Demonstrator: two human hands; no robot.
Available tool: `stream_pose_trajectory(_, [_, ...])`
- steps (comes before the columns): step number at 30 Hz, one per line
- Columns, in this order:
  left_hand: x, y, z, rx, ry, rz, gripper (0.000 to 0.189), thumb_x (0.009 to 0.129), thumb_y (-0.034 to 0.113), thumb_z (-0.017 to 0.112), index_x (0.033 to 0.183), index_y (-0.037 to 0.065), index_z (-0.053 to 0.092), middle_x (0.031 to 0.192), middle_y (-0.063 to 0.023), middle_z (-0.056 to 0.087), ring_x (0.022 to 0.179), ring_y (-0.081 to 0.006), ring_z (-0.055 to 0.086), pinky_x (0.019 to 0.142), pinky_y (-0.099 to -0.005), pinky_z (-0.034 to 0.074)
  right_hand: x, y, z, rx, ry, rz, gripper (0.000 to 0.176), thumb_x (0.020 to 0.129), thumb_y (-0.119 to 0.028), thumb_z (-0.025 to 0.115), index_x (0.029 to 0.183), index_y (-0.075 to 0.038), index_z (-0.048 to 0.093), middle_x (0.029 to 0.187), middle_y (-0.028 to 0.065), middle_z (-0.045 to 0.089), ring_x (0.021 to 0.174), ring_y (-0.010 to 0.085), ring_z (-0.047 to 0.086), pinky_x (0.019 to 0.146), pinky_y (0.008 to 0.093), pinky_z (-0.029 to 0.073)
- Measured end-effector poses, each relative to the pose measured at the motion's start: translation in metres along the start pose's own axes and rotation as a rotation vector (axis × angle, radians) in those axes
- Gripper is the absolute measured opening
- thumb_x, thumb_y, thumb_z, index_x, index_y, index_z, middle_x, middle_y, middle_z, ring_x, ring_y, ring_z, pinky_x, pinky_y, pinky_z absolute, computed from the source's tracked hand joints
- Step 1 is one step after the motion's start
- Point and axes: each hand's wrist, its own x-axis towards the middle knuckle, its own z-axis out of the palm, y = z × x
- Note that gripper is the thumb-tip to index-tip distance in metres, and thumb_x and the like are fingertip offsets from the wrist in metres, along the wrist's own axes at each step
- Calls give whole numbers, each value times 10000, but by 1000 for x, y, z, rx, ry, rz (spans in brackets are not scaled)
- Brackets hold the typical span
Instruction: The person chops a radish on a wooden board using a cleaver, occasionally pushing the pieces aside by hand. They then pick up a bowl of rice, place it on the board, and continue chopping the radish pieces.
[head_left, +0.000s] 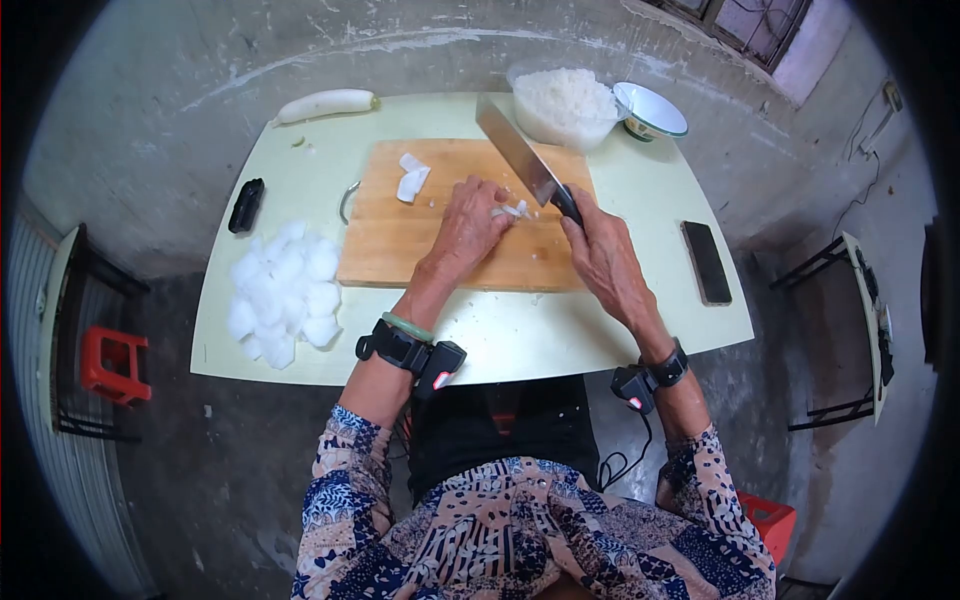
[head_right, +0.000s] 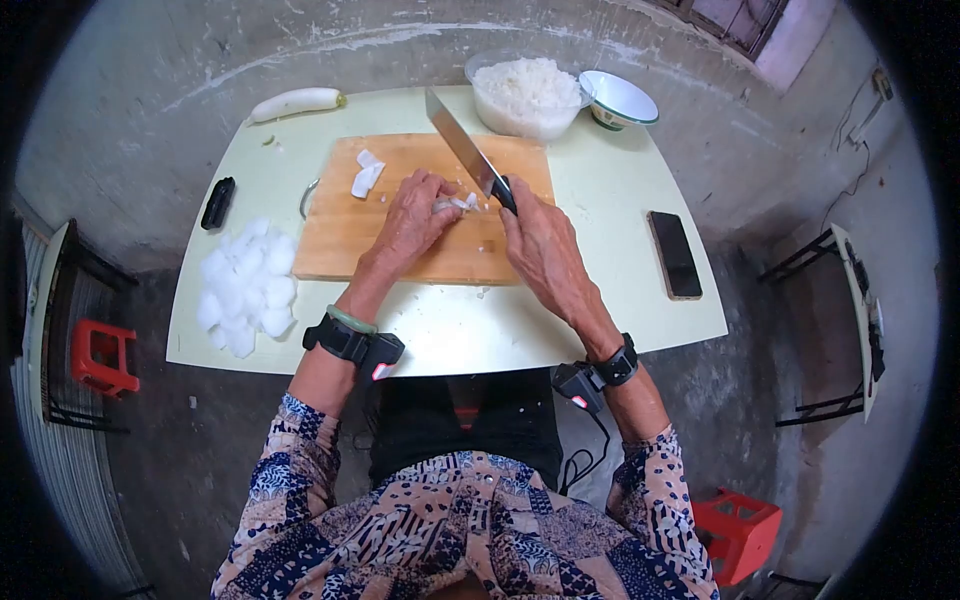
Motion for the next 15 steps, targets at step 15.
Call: stream_pose_trajectory(15, [-2, 11, 4, -73, -11, -37, 347, 829, 87, 776, 1143, 32, 640, 1105, -162, 616, 1056, -392, 612, 923, -467, 508, -1, 1, 7, -52, -20, 49, 273, 994, -54, 524, 1260, 8, 531, 871, 298, 650, 795, 476, 637, 731, 539, 475])
